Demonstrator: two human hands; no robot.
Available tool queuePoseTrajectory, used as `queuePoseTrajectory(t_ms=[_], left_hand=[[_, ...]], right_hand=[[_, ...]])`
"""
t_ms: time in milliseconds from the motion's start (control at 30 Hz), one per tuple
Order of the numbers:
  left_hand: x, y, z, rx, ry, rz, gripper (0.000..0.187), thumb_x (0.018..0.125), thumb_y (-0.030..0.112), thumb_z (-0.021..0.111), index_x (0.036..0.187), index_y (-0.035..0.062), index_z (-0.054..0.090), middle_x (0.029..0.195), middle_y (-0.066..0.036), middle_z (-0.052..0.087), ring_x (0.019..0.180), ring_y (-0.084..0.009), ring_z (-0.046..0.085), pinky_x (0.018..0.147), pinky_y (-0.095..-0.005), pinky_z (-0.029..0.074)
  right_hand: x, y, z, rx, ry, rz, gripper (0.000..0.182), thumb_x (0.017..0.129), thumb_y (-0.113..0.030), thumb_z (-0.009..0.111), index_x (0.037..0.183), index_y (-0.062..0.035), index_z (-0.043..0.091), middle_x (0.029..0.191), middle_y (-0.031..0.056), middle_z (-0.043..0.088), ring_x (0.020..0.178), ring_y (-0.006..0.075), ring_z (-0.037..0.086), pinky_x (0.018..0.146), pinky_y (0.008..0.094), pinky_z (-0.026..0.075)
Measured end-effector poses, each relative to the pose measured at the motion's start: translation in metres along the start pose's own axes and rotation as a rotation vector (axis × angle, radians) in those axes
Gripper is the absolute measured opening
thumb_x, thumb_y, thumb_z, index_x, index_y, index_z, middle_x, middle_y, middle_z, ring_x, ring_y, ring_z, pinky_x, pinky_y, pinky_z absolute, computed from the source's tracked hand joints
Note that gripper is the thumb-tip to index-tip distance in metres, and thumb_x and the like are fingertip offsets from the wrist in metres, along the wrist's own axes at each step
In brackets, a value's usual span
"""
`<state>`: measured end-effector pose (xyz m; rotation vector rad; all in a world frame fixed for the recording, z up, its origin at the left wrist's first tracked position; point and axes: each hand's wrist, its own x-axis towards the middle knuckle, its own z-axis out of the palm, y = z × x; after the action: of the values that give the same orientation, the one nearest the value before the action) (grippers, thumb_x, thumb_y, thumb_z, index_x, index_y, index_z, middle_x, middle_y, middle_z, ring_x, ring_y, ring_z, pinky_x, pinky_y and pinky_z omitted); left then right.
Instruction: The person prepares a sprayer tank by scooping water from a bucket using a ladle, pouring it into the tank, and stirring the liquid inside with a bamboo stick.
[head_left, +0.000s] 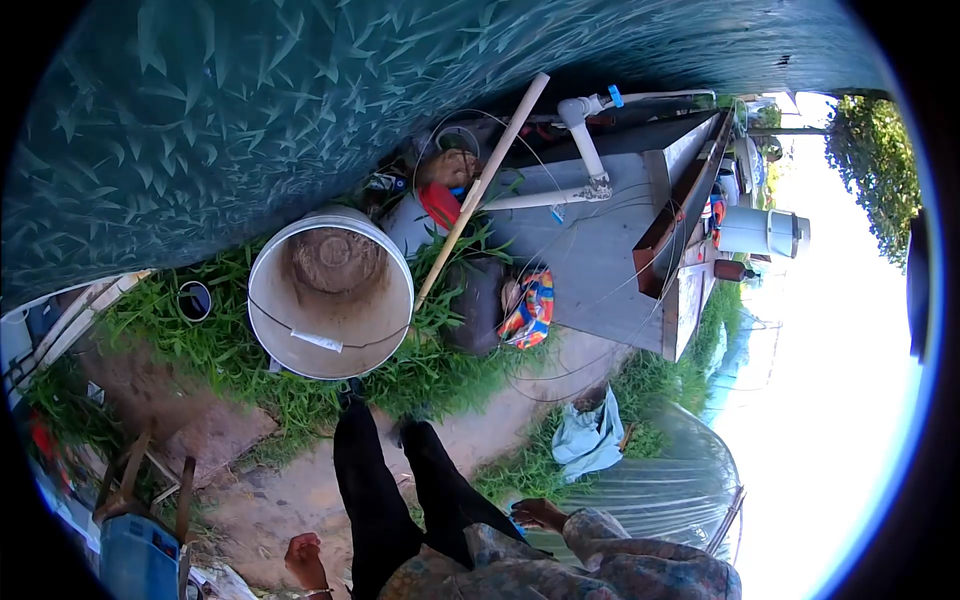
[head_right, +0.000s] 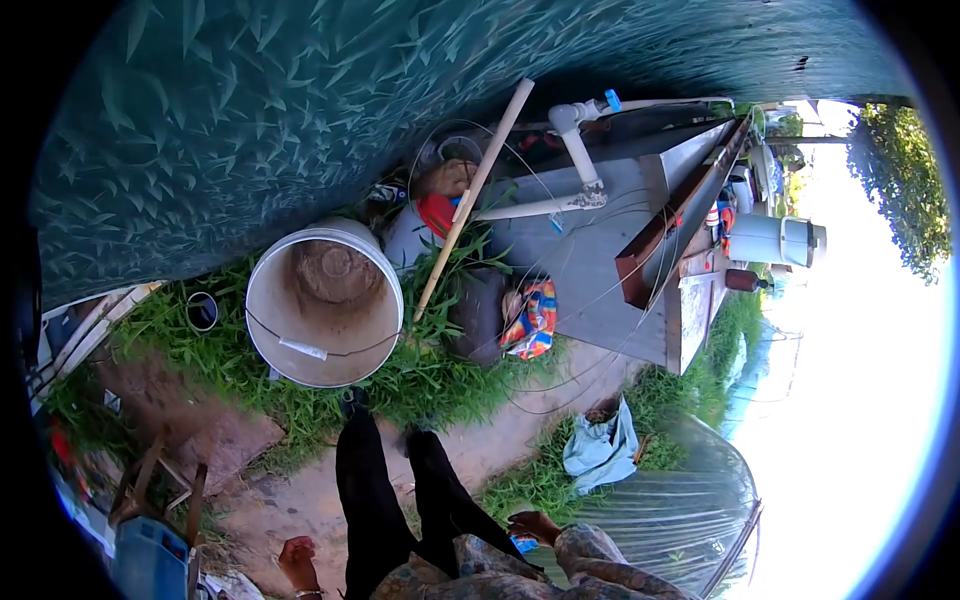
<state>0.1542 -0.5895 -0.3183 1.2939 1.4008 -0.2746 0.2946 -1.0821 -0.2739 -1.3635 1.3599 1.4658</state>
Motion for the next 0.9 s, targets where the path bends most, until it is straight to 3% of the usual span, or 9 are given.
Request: queuePoseTrajectory(t_ms=[200, 300, 400, 500, 600, 667, 700, 767, 900], left_hand=[[-0.002, -0.025, 0.002, 0.025, 0.031, -0.073, 0.012, 0.075, -0.006, 0.051, 0.08, -0.0007, 0.06, 0.071, -0.005, 0.061, 0.066, -0.0116, 0.058, 0.057, -0.0229, 0.046], [-0.01, -0.006, -0.003, -0.196, -0.057, -0.093, 0.017, 0.087, 0.001, 0.047, 0.092, -0.0055, 0.061, 0.089, -0.01, 0.063, 0.077, -0.0162, 0.057, 0.07, -0.0258, 0.048], [-0.008, -0.011, -0.003, 0.098, -0.122, 0.069, 0.018, 0.086, -0.001, 0.046, 0.094, -0.006, 0.061, 0.089, -0.011, 0.063, 0.076, -0.0164, 0.057, 0.07, -0.0245, 0.047], [-0.01, 0.015, 0.005, 0.133, -0.132, 0.071, 0.019, 0.085, -0.003, 0.046, 0.096, -0.0045, 0.062, 0.091, -0.012, 0.063, 0.077, -0.0163, 0.057, 0.068, -0.0264, 0.048], [-0.007, 0.011, 0.004, -0.186, -0.071, 0.002, 0.022, 0.083, 0.0, 0.05, 0.101, -0.0014, 0.061, 0.09, -0.01, 0.063, 0.076, -0.0175, 0.057, 0.064, -0.0317, 0.049], [-0.006, 0.032, 0.02, -0.041, -0.047, 0.01, 0.011, 0.076, -0.005, 0.051, 0.08, -0.0001, 0.061, 0.072, -0.006, 0.062, 0.066, -0.0119, 0.059, 0.056, -0.023, 0.047], [-0.009, 0.045, 0.026, -0.032, -0.05, 0.033, 0.011, 0.077, -0.004, 0.051, 0.081, 0.0004, 0.061, 0.072, -0.005, 0.062, 0.065, -0.0118, 0.058, 0.055, -0.0228, 0.048], [-0.018, 0.055, 0.026, -0.004, -0.096, 0.129, 0.01, 0.08, -0.002, 0.052, 0.083, 0.0002, 0.061, 0.075, -0.005, 0.062, 0.066, -0.0112, 0.058, 0.06, -0.0231, 0.048], [-0.03, 0.046, 0.028, -0.044, -0.1, 0.166, 0.012, 0.083, 0.0, 0.052, 0.088, -0.0003, 0.062, 0.079, -0.004, 0.063, 0.072, -0.0092, 0.06, 0.065, -0.022, 0.049]], right_hand=[[0.011, 0.0, -0.003, -0.072, 0.051, 0.022, 0.034, 0.089, -0.028, 0.057, 0.113, -0.0054, 0.056, 0.095, 0.0096, 0.064, 0.084, 0.0186, 0.064, 0.068, 0.0324, 0.052], [0.017, 0.0, -0.005, -0.02, 0.06, 0.021, 0.031, 0.089, -0.025, 0.056, 0.113, -0.0049, 0.056, 0.093, 0.009, 0.064, 0.083, 0.0184, 0.065, 0.067, 0.0318, 0.052], [0.021, 0.009, -0.011, -0.062, -0.082, -0.179, 0.028, 0.09, -0.021, 0.054, 0.112, -0.004, 0.055, 0.091, 0.008, 0.064, 0.085, 0.0185, 0.064, 0.068, 0.0321, 0.053], [0.016, 0.007, -0.008, 0.14, -0.111, -0.12, 0.027, 0.09, -0.015, 0.051, 0.114, -0.0017, 0.053, 0.099, 0.0086, 0.061, 0.09, 0.0186, 0.063, 0.073, 0.0339, 0.054], [0.027, 0.015, -0.01, 0.131, -0.179, -0.172, 0.029, 0.091, -0.014, 0.049, 0.116, -0.0001, 0.051, 0.105, 0.0107, 0.06, 0.093, 0.0208, 0.063, 0.074, 0.0339, 0.053], [0.041, 0.022, -0.014, 0.102, -0.199, -0.199, 0.03, 0.091, -0.013, 0.048, 0.117, 0.0011, 0.05, 0.109, 0.0124, 0.059, 0.094, 0.0227, 0.062, 0.074, 0.0337, 0.053], [0.057, 0.022, -0.024, 0.167, -0.358, -0.262, 0.03, 0.091, -0.013, 0.047, 0.118, 0.0012, 0.049, 0.108, 0.0125, 0.059, 0.094, 0.0233, 0.062, 0.075, 0.0341, 0.053], [0.043, 0.021, -0.016, 0.161, -0.273, -0.359, 0.023, 0.087, -0.011, 0.051, 0.107, 0.0005, 0.054, 0.093, 0.0132, 0.062, 0.083, 0.023, 0.062, 0.073, 0.0334, 0.051], [0.017, -0.008, 0.007, 0.051, -0.183, -0.344, 0.014, 0.09, -0.015, 0.051, 0.098, -0.0043, 0.055, 0.085, 0.009, 0.06, 0.076, 0.0203, 0.06, 0.067, 0.0308, 0.049]])
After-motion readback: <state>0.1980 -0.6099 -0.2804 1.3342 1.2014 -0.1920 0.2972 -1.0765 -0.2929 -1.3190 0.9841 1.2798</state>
